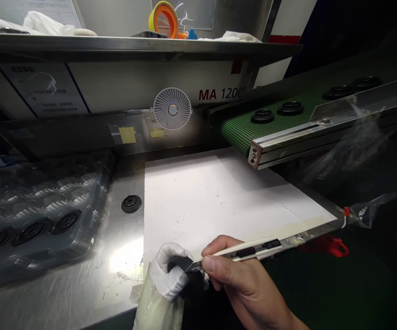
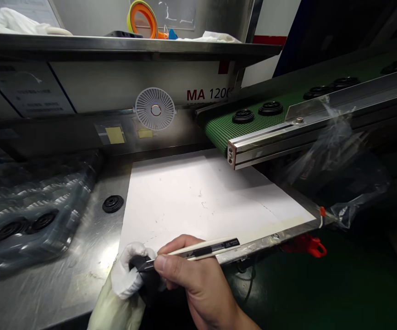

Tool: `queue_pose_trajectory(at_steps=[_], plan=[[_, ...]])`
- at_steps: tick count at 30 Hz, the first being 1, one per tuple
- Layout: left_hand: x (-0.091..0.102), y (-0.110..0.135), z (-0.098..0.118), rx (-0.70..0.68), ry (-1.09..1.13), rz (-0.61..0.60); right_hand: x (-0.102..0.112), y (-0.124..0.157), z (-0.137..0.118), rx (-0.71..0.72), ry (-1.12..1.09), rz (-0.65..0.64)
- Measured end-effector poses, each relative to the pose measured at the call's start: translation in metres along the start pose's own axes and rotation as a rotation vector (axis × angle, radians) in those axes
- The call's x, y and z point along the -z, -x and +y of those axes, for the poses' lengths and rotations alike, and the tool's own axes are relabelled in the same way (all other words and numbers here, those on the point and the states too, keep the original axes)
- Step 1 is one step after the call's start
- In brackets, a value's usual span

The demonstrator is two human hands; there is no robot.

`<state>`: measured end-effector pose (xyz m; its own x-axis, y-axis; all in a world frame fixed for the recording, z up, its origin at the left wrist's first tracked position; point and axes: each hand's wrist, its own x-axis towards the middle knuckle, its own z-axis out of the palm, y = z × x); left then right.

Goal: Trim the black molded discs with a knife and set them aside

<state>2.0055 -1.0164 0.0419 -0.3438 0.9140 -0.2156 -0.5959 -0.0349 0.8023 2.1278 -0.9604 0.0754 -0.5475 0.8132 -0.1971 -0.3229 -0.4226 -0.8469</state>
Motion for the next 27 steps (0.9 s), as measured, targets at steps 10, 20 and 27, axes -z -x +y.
queue_pose_trajectory(at_steps=[10,20,27], plan=[[0.011,-0.013,-0.007,0.008,-0.021,0.009,0.019,0.004,0.0,-0.094,0.13,-0.112],[0.014,-0.016,-0.008,-0.013,0.107,0.135,0.024,-0.002,-0.015,0.138,0.097,0.074],[0.009,-0.012,-0.014,-0.154,0.095,0.039,0.003,0.002,0.007,0.07,0.021,0.073]])
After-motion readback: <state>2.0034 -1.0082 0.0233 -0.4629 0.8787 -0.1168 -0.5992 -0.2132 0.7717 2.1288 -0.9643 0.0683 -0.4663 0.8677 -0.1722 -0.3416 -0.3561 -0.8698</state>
